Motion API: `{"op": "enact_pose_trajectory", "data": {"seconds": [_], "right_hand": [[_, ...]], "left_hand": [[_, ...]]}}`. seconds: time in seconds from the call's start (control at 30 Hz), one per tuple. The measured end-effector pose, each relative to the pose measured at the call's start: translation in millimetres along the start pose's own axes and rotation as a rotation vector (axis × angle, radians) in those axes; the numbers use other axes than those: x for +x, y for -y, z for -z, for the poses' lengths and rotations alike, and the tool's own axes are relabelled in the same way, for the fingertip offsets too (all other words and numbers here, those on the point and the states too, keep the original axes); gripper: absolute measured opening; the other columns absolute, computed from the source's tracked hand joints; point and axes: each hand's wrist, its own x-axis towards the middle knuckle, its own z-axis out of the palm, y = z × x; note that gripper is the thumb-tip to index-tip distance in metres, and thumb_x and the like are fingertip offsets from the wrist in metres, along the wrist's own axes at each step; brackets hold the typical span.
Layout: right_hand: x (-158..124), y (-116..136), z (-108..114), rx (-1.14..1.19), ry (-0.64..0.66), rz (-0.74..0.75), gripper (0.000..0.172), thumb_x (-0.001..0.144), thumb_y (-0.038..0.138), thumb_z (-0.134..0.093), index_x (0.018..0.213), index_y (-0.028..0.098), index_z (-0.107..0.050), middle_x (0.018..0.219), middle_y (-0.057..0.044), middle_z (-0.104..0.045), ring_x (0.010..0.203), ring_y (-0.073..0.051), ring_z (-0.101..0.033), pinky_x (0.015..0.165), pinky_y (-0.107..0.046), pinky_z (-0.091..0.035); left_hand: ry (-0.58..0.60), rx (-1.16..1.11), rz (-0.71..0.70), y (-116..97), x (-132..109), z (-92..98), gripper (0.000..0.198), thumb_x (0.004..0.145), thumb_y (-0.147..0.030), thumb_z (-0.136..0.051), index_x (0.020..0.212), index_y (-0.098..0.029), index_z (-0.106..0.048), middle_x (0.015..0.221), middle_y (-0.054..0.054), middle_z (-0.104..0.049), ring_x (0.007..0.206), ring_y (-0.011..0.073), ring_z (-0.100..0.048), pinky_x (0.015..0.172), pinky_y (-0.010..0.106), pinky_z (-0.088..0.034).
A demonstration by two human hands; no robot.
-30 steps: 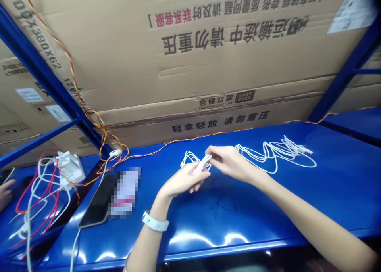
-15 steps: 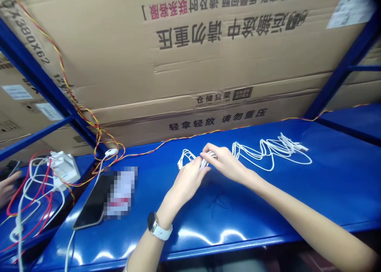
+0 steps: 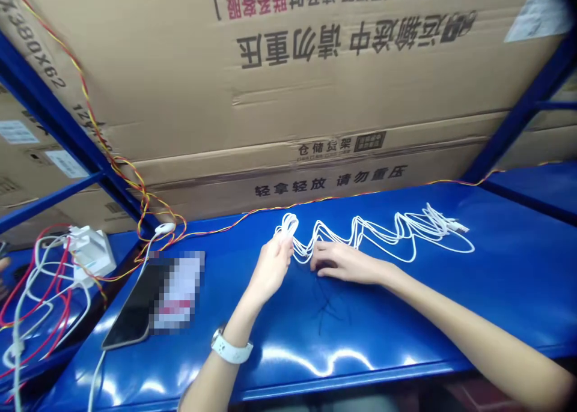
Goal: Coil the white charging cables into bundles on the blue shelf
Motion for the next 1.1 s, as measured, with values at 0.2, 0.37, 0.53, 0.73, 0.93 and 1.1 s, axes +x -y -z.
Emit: {"op": "enact_pose_trajectory", "data": {"seconds": [0.2, 0.37, 0.53, 0.73, 0.93, 1.1], "right_hand": [[2, -1, -5, -0.032, -0.003, 0.016, 0.013, 0.086, 0.022, -0.052, 0.084, 0.018, -0.064, 0.093, -0.004, -0.056, 0.082, -0.015, -0.055, 0.072, -0.027, -0.043], [-1, 8, 14, 0.147, -0.030, 0.006, 0.019, 0.087, 0.031, -0.052, 0.081, 0.017, -0.064, 0.089, -0.005, -0.059, 0.081, -0.015, -0.054, 0.070, -0.028, -0.042], [-1, 18, 19, 0.467, -0.335, -0.129, 0.020, 0.085, 0.036, -0.052, 0.084, 0.017, -0.058, 0.085, -0.004, -0.060, 0.078, -0.015, -0.056, 0.071, -0.027, -0.045], [5, 21, -8, 0.470, -0.592, -0.218, 0.017, 0.082, 0.033, -0.056, 0.082, 0.017, -0.061, 0.083, -0.004, -0.064, 0.077, -0.017, -0.060, 0.072, -0.031, -0.048], [6, 25, -18, 0.331, -0.608, -0.222, 0.014, 0.081, 0.030, -0.057, 0.081, 0.019, -0.066, 0.082, -0.004, -0.067, 0.077, -0.018, -0.061, 0.073, -0.032, -0.048], [8, 22, -14, 0.625, -0.482, -0.320, 0.023, 0.077, 0.038, -0.061, 0.077, 0.015, -0.064, 0.074, -0.004, -0.066, 0.067, -0.016, -0.061, 0.067, -0.031, -0.051]], "left_hand": [[0.065, -0.180, 0.132, -5, -1, -1.8, 0.029, 0.083, -0.045, -0.050, 0.076, -0.019, -0.039, 0.059, -0.008, -0.028, 0.042, 0.0025, -0.018, 0.038, 0.017, -0.012], [0.019, -0.181, 0.121, -3, 3, 5.8, 0.032, 0.081, -0.048, -0.051, 0.076, -0.019, -0.039, 0.059, -0.008, -0.030, 0.042, 0.0018, -0.020, 0.038, 0.016, -0.013], [0.070, -0.289, 0.156, -1, 3, 3.7, 0.031, 0.081, -0.046, -0.052, 0.077, -0.019, -0.038, 0.060, -0.008, -0.030, 0.043, 0.0014, -0.019, 0.038, 0.014, -0.012], [0.309, -0.352, 0.251, 7, -5, -21.5, 0.034, 0.079, -0.049, -0.055, 0.080, -0.018, -0.040, 0.062, -0.008, -0.030, 0.043, 0.0012, -0.018, 0.037, 0.013, -0.013], [0.221, -0.315, 0.236, 15, -2, -28.5, 0.039, 0.079, -0.056, -0.050, 0.078, -0.018, -0.040, 0.058, -0.009, -0.029, 0.040, 0.0015, -0.018, 0.036, 0.014, -0.012], [0.197, -0.349, 0.219, 13, 0, -24.7, 0.035, 0.082, -0.052, -0.048, 0.078, -0.018, -0.041, 0.058, -0.008, -0.030, 0.040, 0.0014, -0.017, 0.036, 0.014, -0.012]]}}
